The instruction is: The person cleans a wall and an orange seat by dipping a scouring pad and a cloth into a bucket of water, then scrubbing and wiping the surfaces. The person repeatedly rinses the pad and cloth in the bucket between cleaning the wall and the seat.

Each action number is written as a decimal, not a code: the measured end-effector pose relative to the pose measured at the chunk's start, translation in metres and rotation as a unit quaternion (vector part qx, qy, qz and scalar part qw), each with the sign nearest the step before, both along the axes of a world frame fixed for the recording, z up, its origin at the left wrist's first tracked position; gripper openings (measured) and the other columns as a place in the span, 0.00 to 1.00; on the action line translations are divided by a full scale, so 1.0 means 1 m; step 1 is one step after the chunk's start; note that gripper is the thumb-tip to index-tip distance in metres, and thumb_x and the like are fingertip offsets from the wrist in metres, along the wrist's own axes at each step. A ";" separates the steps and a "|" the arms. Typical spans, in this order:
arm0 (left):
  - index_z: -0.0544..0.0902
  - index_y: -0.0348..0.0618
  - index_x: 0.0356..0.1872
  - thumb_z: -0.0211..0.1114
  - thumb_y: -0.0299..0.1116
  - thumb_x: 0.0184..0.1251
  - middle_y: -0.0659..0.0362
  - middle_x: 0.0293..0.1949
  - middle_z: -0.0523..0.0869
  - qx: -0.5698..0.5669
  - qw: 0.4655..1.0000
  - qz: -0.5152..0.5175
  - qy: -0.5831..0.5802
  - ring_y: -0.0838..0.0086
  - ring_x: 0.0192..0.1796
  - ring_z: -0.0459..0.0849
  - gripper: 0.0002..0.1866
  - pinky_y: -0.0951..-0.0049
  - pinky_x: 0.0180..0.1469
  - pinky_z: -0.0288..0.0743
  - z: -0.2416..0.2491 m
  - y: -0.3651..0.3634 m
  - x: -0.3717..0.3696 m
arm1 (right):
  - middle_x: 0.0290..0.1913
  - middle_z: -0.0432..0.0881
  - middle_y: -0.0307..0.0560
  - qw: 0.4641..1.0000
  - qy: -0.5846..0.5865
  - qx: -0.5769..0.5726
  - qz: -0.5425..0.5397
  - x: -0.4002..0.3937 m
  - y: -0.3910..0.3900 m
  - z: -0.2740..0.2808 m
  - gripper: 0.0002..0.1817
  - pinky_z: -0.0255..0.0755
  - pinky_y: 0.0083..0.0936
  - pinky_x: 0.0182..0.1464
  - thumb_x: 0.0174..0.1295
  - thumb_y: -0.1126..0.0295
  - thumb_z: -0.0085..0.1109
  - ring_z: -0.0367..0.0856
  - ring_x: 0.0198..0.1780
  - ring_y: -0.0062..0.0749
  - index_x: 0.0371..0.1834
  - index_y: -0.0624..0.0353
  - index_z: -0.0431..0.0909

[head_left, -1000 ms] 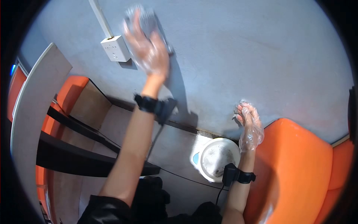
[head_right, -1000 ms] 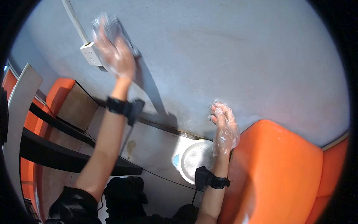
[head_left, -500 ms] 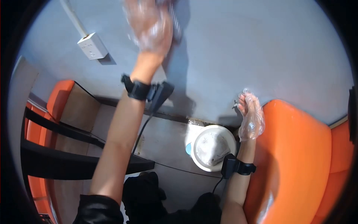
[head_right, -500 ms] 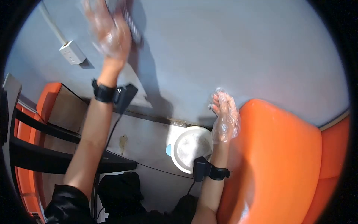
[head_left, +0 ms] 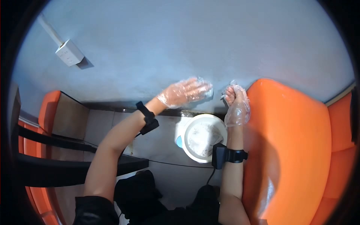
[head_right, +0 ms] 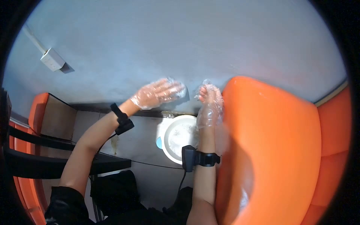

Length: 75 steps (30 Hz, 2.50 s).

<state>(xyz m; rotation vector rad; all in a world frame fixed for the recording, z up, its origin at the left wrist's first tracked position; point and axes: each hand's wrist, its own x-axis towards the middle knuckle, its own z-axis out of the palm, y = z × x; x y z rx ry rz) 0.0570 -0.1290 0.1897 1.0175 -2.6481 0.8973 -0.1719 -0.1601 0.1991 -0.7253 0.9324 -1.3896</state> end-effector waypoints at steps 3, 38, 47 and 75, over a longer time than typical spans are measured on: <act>0.79 0.74 0.62 0.62 0.36 0.65 0.63 0.72 0.69 -0.117 0.993 0.010 0.026 0.67 0.71 0.70 0.24 0.62 0.72 0.64 0.088 -0.005 -0.012 | 0.39 0.82 0.40 0.998 -0.023 0.032 0.045 0.001 0.000 -0.020 0.11 0.75 0.13 0.41 0.68 0.67 0.57 0.81 0.39 0.20 0.47 0.62 0.79; 0.76 0.44 0.63 0.65 0.37 0.65 0.53 0.60 0.81 0.493 0.651 0.335 0.470 0.64 0.62 0.79 0.25 0.70 0.65 0.69 -0.135 0.066 -0.034 | 0.63 0.75 0.60 0.697 0.674 0.035 0.243 -0.025 0.067 -0.196 0.29 0.67 0.41 0.66 0.66 0.56 0.56 0.71 0.66 0.54 0.68 0.55 0.69; 0.78 0.42 0.57 0.58 0.46 0.70 0.41 0.53 0.83 0.490 0.652 0.409 0.409 0.53 0.53 0.82 0.22 0.60 0.58 0.73 -0.215 0.103 -0.029 | 0.77 0.58 0.51 0.522 0.721 -0.280 0.360 0.005 0.116 -0.257 0.33 0.59 0.38 0.75 0.65 0.68 0.51 0.61 0.74 0.50 0.76 0.41 0.59; 0.77 0.40 0.58 0.64 0.37 0.64 0.48 0.50 0.86 0.477 0.583 0.431 0.497 0.59 0.51 0.84 0.23 0.63 0.55 0.76 -0.266 0.125 -0.009 | 0.65 0.73 0.54 0.664 0.612 -0.253 0.347 0.024 0.103 -0.247 0.25 0.67 0.40 0.66 0.65 0.63 0.54 0.73 0.63 0.52 0.66 0.49 0.72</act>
